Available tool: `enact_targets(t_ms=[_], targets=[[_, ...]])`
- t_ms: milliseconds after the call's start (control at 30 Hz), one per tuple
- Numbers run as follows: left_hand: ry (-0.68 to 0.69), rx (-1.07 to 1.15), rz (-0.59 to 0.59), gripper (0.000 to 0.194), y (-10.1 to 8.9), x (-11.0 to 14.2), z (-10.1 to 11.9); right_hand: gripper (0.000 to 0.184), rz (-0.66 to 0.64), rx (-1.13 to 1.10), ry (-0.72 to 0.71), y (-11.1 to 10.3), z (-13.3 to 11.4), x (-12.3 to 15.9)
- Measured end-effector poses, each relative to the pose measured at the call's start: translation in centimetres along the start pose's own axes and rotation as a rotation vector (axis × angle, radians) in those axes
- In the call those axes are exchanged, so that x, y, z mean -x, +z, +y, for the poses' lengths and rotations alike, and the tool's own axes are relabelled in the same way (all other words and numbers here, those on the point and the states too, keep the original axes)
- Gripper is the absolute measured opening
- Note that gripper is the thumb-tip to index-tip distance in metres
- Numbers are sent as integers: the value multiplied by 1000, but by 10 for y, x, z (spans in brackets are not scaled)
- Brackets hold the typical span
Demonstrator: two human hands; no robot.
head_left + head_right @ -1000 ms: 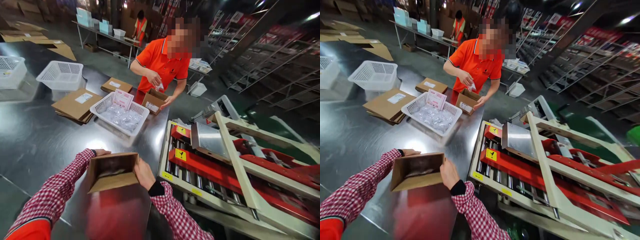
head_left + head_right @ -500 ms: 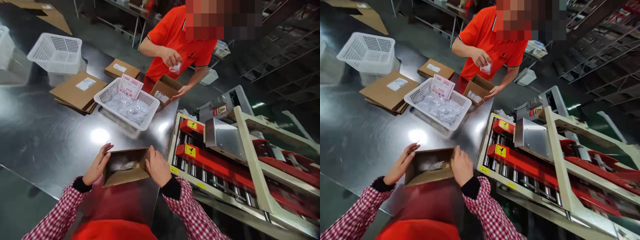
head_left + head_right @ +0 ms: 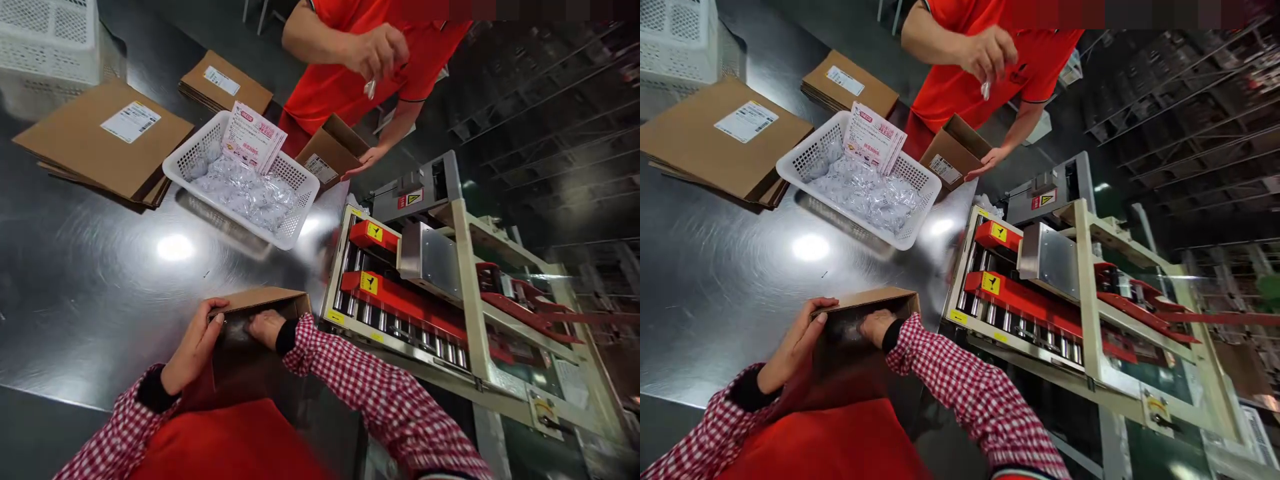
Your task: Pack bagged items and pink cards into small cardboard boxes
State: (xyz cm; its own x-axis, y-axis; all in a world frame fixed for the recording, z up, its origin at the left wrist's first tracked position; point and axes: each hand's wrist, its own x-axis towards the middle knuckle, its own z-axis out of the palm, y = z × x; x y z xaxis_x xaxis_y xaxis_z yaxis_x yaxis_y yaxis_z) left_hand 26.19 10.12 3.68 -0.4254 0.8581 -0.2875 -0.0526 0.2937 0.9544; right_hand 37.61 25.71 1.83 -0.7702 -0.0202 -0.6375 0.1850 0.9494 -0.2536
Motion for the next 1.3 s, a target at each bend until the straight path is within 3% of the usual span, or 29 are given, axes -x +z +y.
enact_targets(t_ms=[67,133,300,433,567,700,767,800,833,900,967,1000,1067,1133,1200,1300], targets=[[-4,8,6,34,-1,-3,-4,16,-45,66,-33,-10,6,26],[-12,20,-9,34,-3,-6,-7,19,-2,136,-78,-25,8,53],[-25,7,-12,36,-7,-14,-6,19,89,144,52,-59,3,88],[-54,12,-32,39,-13,-21,-1,16,87,149,-49,-61,7,80],[-89,25,-48,38,-19,-31,4,15,-32,87,-54,-62,12,61],[-147,-11,-31,39,-21,-39,10,23,-180,-31,-103,-91,15,53],[-140,-7,-17,39,-20,-39,10,27,-82,-183,-226,-113,29,55],[-132,-4,-14,39,-19,-37,9,28,42,-286,-252,-124,40,56],[-125,1,-15,40,-18,-35,7,28,203,-386,-221,-135,55,56],[-117,6,-26,40,-14,-30,0,30,493,-474,45,-152,88,49],[-113,20,-30,40,-10,-28,-7,34,604,-342,388,-163,120,31],[-107,27,-25,40,-8,-29,-10,33,592,-235,496,-166,132,18],[-88,37,-14,39,-6,-30,-12,26,541,-77,562,-164,147,-12],[-74,49,-1,38,-4,-31,-12,30,519,1,547,-155,151,-42],[-68,67,5,37,-3,-31,-10,48,503,58,540,-144,149,-66],[-67,84,-19,38,-2,-29,-8,39,482,101,533,-134,150,-85]])
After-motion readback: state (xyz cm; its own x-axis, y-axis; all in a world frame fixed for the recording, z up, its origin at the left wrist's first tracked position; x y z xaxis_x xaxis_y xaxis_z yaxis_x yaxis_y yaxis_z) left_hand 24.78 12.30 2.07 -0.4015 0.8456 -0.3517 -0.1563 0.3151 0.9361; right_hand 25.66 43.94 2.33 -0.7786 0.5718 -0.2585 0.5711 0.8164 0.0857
